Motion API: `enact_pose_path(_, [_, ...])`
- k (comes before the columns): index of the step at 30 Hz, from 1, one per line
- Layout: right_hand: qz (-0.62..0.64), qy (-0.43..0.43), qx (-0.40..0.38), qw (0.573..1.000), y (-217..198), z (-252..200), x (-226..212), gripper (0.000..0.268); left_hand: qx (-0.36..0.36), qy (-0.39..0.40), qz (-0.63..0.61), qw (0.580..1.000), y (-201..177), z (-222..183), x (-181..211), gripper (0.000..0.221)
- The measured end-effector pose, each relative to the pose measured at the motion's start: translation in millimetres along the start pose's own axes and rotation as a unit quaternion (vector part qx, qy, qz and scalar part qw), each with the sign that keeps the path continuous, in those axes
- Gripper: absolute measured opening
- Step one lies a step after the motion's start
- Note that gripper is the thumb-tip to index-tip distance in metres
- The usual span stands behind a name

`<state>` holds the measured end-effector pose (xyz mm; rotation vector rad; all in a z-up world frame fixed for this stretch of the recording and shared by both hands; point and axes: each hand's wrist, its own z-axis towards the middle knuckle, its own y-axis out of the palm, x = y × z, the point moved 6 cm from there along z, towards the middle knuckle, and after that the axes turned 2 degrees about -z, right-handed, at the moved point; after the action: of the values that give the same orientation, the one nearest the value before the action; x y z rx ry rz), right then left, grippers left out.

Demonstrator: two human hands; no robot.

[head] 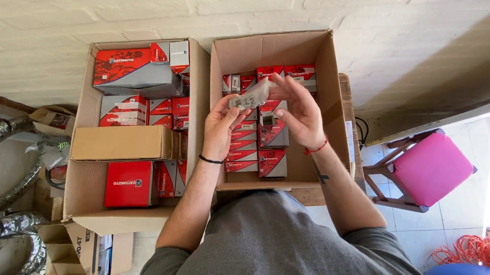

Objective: The person picks up a small cardboard box from a wooden shelf, carries it over to a larger box filled with smaller parts, opens it to check the contents (a metal bearing and mechanical component), and then places the small box into the larger one. The person then picks up several individual smaller red boxes from a shelf and places them into the larger box, organizing them.

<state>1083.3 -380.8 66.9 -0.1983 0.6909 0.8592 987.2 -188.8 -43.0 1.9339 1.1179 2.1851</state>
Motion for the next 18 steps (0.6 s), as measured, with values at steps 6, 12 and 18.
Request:
enact_pose_path(6, [-0.287,-0.004,-0.008,0.958,3,0,1,0.045,-0.031,-0.017,-0.040,0.999,-3,5,-9,0.046])
enact_pose_path(12, [-0.472,-0.054,-0.042,0.879,10,-1,-3,0.015,-0.053,-0.040,-0.083,0.994,-6,8,-18,0.047])
enact_pose_path(18, [-0.493,-0.082,-0.117,0.858,15,4,-13,0.004,-0.027,-0.079,-0.156,0.984,-27,15,-44,0.044])
